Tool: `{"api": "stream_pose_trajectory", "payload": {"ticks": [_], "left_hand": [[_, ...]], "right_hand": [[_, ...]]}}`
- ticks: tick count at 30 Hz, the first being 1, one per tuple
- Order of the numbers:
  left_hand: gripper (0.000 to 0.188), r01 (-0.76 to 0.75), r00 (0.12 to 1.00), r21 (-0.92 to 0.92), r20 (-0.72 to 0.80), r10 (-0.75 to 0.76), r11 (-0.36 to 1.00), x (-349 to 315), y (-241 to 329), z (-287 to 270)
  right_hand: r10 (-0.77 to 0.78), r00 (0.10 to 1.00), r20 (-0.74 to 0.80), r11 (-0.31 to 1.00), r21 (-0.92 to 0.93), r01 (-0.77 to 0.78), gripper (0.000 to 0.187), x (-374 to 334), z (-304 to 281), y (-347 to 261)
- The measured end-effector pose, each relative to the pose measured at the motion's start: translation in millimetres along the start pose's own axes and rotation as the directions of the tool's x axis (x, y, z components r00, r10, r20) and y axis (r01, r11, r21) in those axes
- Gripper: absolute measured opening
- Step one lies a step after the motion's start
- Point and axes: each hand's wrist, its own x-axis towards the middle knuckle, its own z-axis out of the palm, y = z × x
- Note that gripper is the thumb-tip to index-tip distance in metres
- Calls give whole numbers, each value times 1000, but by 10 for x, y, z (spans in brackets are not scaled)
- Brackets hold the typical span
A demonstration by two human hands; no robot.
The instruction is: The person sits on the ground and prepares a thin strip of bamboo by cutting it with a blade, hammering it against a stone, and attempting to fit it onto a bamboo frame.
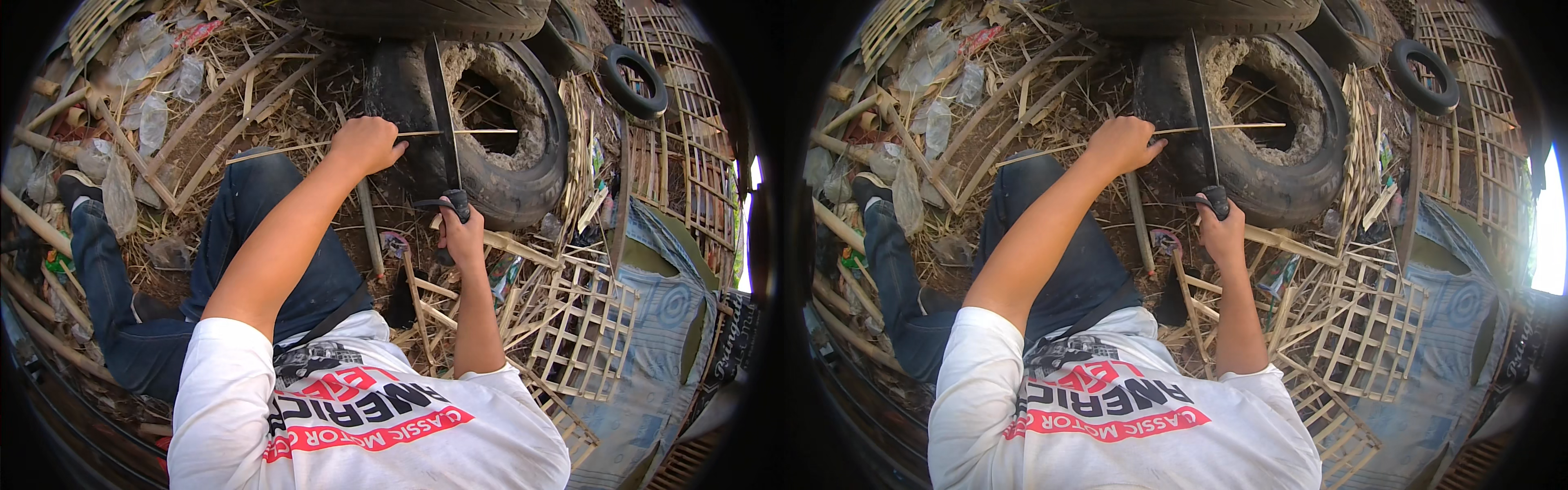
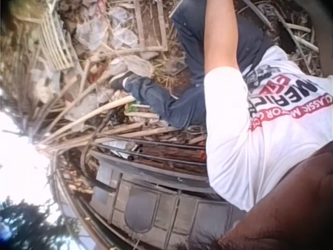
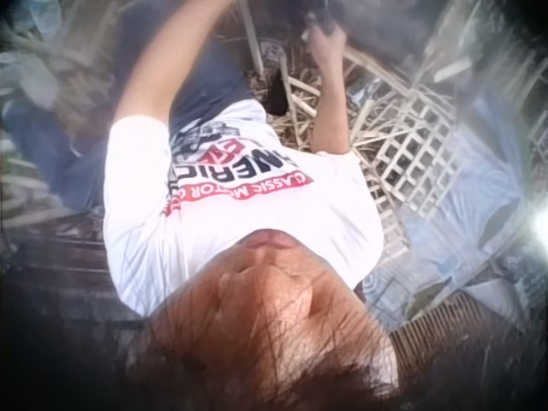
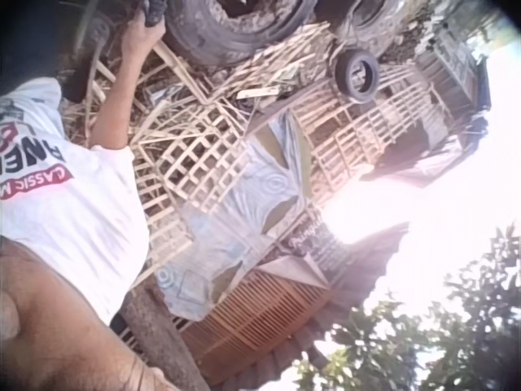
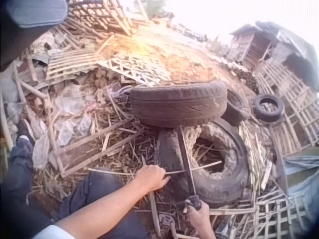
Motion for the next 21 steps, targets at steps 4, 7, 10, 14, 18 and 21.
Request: {"api": "stream_pose_trajectory", "payload": {"ticks": [4, 7, 10, 14, 18, 21], "left_hand": [[36, 14, 1000, -56, -17, -15, 998, 28, -26, 72], [33, 47, 999, -80, 18, -45, 996, 47, -36, 63], [31, 89, 995, -106, 57, -84, 990, 54, -2, 25], [30, 89, 993, -115, 88, -79, 989, 82, 27, 15], [30, 111, 989, -115, 107, -99, 987, 42, 4, -50], [31, 72, 993, -95, 98, -62, 993, 43, 2, -138]], "right_hand": [[69, 997, 30, 986, 148, -72, 27, -17, 21, 27], [33, 999, 17, 989, 145, -36, 28, -19, 48, 44], [-53, 997, -63, 996, -73, 49, 30, -64, 90, -12], [-459, 880, -122, 838, -387, 384, 30, 72, 64, 236], [-8, 1000, -4, 994, 105, 9, 29, -2, 27, 33], [234, 929, 286, 802, 483, -351, 41, -153, -87, -97]]}}
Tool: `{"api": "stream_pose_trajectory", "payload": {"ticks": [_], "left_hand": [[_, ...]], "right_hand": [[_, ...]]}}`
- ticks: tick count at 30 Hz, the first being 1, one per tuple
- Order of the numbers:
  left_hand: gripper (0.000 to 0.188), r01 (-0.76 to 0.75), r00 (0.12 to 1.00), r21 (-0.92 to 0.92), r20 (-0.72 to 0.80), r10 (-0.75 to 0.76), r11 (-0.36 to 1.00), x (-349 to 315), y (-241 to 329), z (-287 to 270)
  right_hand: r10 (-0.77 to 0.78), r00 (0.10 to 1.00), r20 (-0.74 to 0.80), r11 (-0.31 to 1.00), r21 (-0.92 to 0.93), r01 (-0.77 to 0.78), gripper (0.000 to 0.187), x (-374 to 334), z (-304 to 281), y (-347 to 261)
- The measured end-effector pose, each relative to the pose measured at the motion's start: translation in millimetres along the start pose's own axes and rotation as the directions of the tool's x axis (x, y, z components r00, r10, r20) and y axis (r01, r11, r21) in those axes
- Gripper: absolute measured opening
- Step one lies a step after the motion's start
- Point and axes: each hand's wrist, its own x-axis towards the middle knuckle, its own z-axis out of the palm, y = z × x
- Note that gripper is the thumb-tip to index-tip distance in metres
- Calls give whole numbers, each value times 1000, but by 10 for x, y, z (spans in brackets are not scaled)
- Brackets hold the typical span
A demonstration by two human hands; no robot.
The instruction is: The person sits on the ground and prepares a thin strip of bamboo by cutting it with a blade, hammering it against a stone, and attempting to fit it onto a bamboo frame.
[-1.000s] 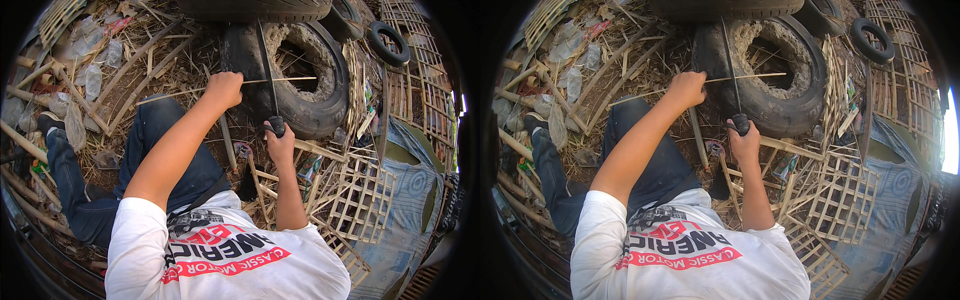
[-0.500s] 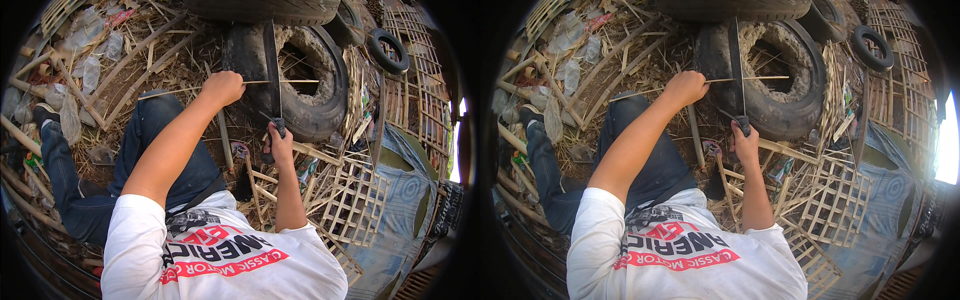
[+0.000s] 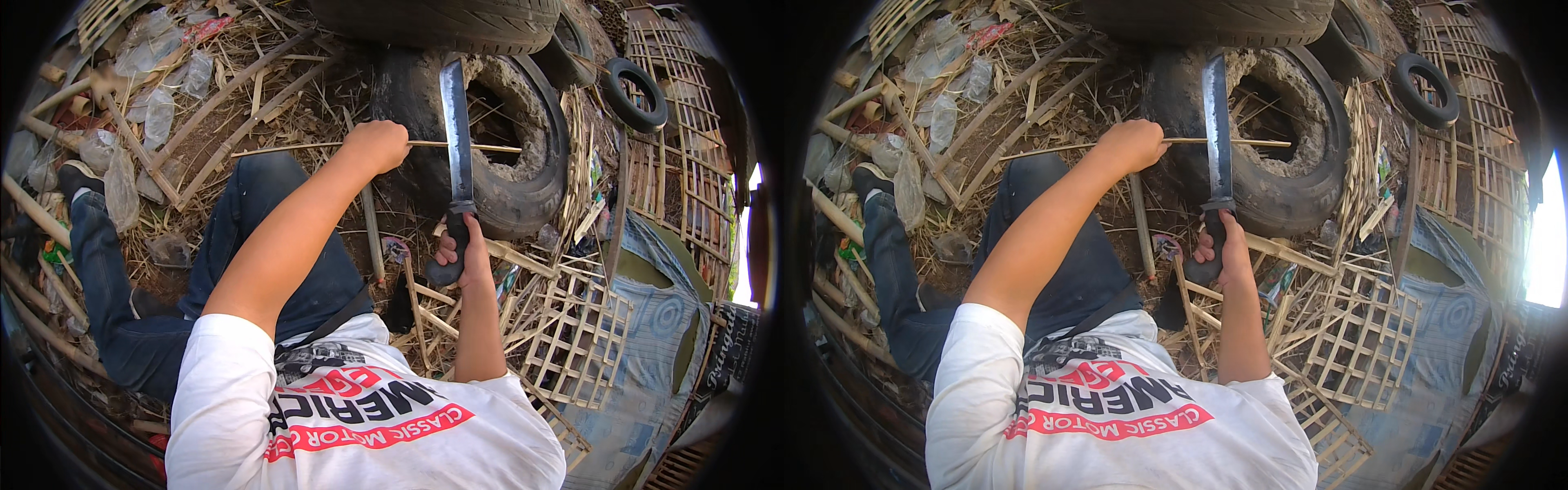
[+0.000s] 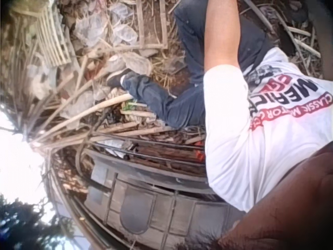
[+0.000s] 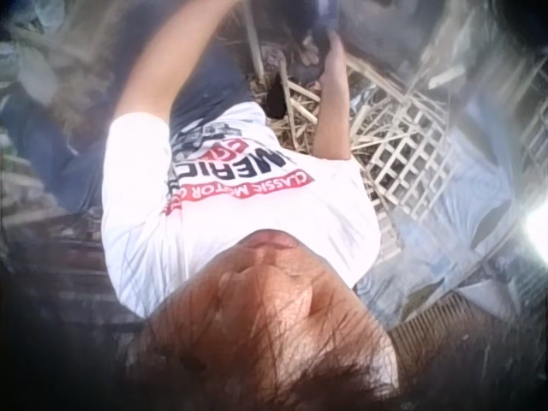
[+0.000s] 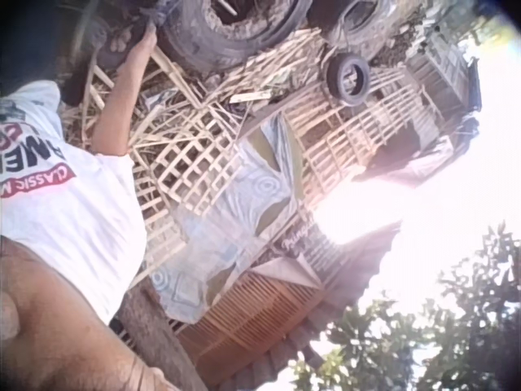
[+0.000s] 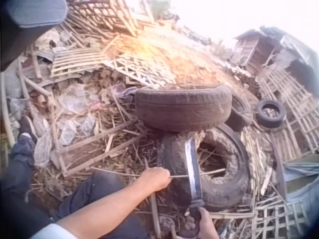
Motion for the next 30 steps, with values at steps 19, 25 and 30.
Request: {"api": "stream_pose_trajectory", "payload": {"ticks": [19, 25, 30], "left_hand": [[49, 108, 972, -124, 223, -78, 986, -903, -463, -1451], [70, 122, 980, -101, 169, -104, 987, -1328, -590, -1770], [73, 81, 988, -137, 143, -61, 987, -1568, -734, -1891]], "right_hand": [[-603, 758, -249, 666, -680, 307, 39, -514, -489, -350], [-702, 694, -161, 47, -982, -181, 55, -458, -200, -565], [-665, 743, -72, -161, -958, -237, 51, -475, -20, -644]]}}
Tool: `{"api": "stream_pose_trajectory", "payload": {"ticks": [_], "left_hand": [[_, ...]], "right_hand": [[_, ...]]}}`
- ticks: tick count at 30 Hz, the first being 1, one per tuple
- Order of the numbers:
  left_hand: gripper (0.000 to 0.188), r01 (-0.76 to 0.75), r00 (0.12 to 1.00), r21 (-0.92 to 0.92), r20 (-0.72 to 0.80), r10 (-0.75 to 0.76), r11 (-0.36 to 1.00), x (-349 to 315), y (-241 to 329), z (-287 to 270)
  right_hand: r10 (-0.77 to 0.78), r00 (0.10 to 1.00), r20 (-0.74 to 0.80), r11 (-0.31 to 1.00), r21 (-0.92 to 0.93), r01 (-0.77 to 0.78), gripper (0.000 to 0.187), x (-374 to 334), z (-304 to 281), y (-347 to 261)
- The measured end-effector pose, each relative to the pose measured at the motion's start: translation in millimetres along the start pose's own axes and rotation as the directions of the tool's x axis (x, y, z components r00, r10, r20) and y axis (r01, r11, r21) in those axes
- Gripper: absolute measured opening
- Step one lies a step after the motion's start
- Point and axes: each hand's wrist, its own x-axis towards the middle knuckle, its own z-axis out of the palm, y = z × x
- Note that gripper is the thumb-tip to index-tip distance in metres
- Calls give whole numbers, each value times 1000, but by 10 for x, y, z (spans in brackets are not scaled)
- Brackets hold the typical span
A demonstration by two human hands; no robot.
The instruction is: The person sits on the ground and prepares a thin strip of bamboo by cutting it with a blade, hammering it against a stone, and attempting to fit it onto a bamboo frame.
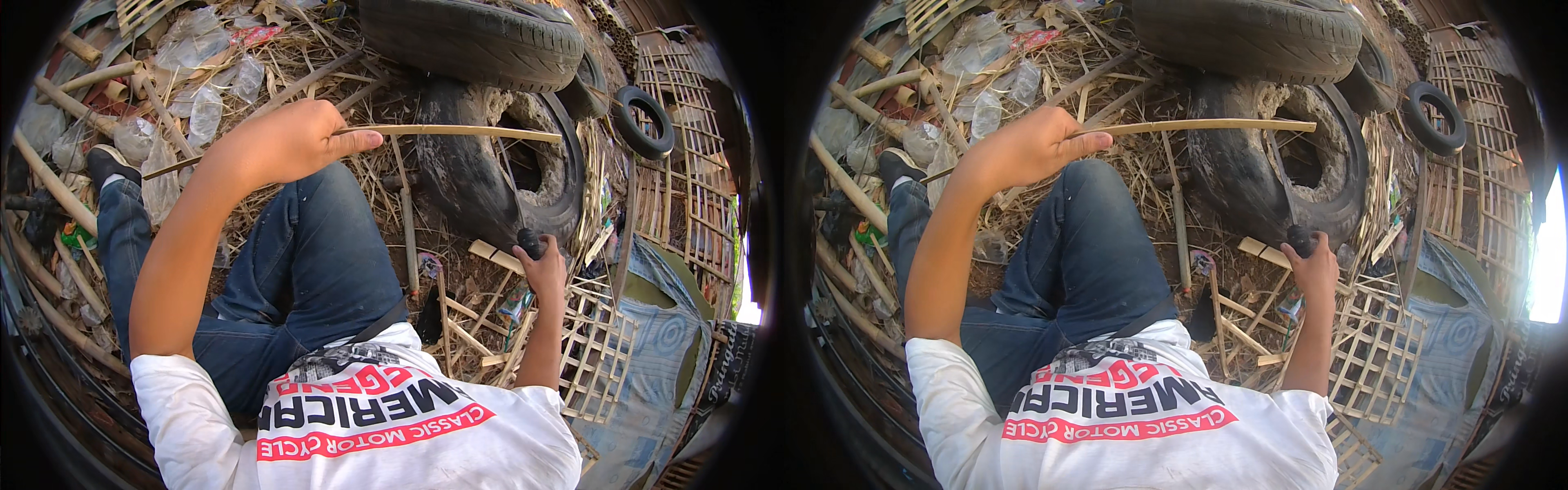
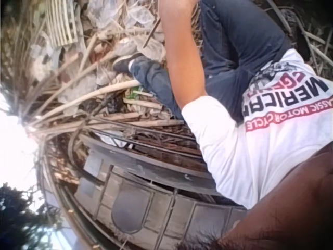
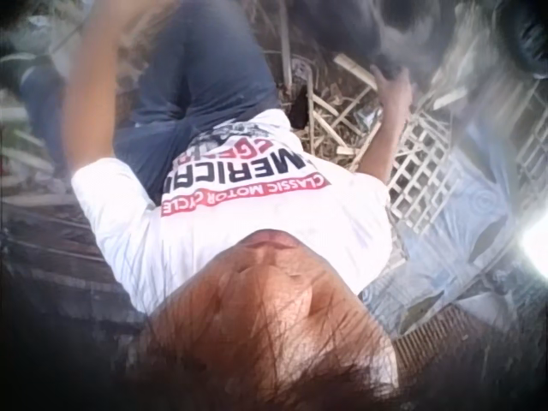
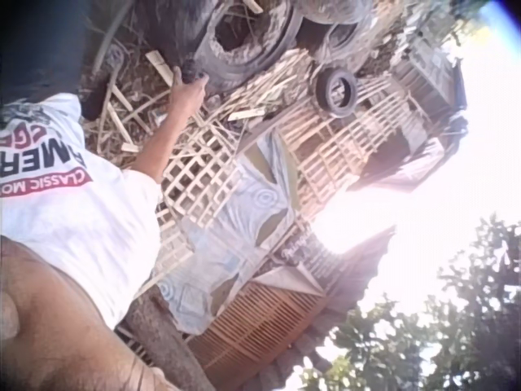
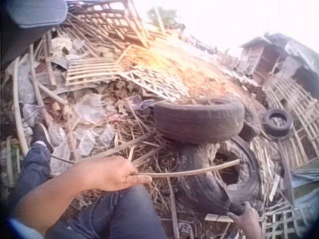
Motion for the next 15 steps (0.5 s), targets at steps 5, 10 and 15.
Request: {"api": "stream_pose_trajectory", "payload": {"ticks": [5, 10, 15], "left_hand": [[67, -28, 986, 247, -154, 68, 969, -171, 78, 133], [59, 81, 963, 343, -268, 15, 936, -516, 3, 278], [60, 96, 966, 198, -256, -43, 975, -601, -186, 456]], "right_hand": [[-340, 763, -549, 812, 238, 533, 40, -215, -679, -475], [-818, 344, -462, 344, 87, 935, 39, -172, -780, -1926], [-879, 345, -330, 290, 204, 935, 22, -67, -321, -2200]]}}
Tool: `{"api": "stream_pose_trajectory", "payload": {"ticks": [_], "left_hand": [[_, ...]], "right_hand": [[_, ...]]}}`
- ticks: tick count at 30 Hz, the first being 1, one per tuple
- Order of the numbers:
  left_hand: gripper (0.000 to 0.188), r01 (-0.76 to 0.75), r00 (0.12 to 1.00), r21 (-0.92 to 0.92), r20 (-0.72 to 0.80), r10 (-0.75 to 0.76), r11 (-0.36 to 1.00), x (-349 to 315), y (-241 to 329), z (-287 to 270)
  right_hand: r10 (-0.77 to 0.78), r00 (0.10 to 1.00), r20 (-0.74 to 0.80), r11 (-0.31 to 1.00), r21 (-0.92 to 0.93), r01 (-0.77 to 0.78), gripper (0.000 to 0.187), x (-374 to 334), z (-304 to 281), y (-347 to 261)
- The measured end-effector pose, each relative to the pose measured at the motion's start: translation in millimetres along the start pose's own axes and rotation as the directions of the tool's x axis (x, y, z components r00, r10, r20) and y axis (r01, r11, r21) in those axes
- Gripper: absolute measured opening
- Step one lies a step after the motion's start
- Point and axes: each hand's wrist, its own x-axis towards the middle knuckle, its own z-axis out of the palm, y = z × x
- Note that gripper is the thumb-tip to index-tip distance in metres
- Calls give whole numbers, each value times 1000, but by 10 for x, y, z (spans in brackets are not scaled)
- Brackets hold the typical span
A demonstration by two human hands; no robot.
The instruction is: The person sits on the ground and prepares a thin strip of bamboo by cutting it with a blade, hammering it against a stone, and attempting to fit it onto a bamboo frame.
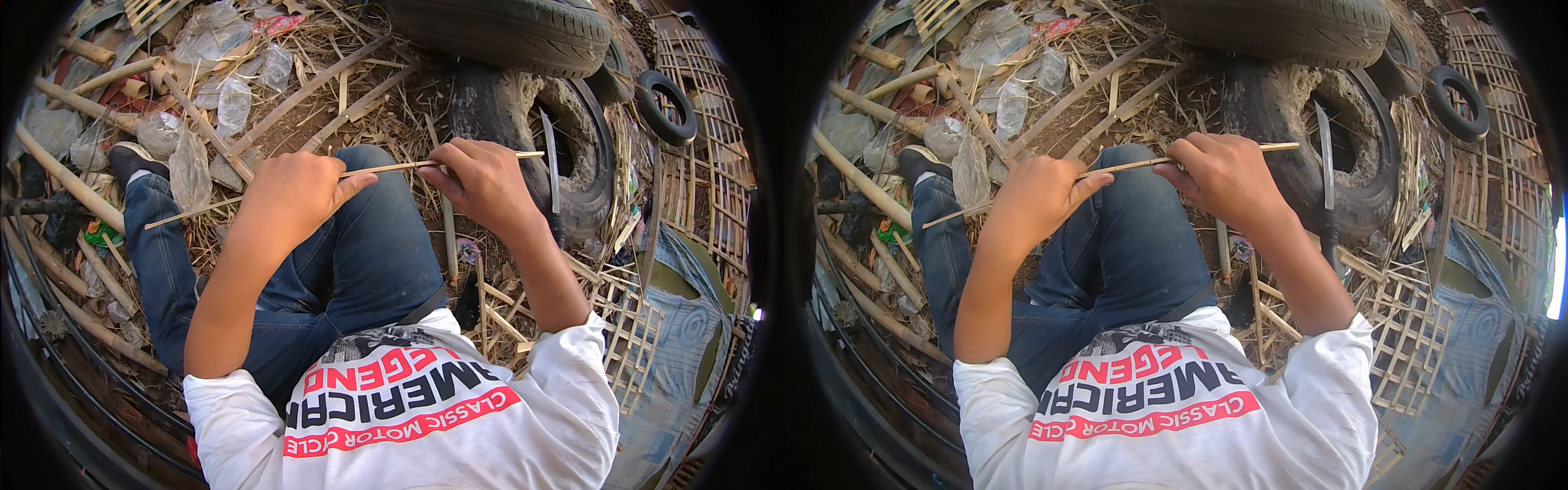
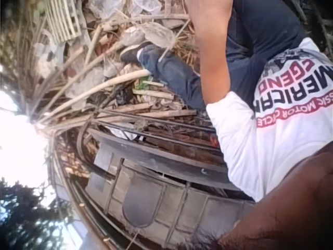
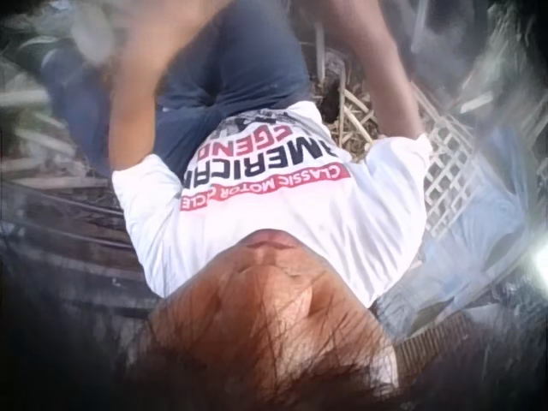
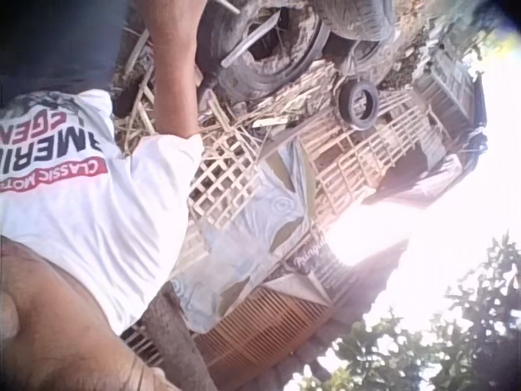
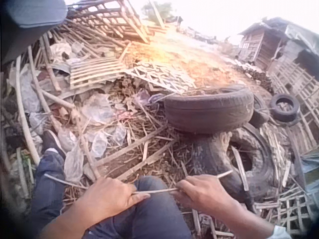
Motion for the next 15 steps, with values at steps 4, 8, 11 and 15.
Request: {"api": "stream_pose_trajectory", "payload": {"ticks": [4, 8, 11, 15], "left_hand": [[62, 64, 997, -101, 42, -60, 993, -74, -246, 213], [63, 198, 974, -170, 141, -175, 965, -115, -474, 724], [64, 314, 940, -215, 210, -270, 925, -249, -534, 1074], [63, 382, 911, -226, 257, -323, 896, -352, -579, 1395]], "right_hand": [[-11, 1000, -1, 999, 40, 11, 26, 63, 347, -27], [76, 989, 128, 995, 49, -83, 30, -66, 838, -43], [102, 974, 201, 989, 87, -121, 31, -235, 1182, -76], [116, 966, 232, 980, 131, -149, 28, -395, 1423, -117]]}}
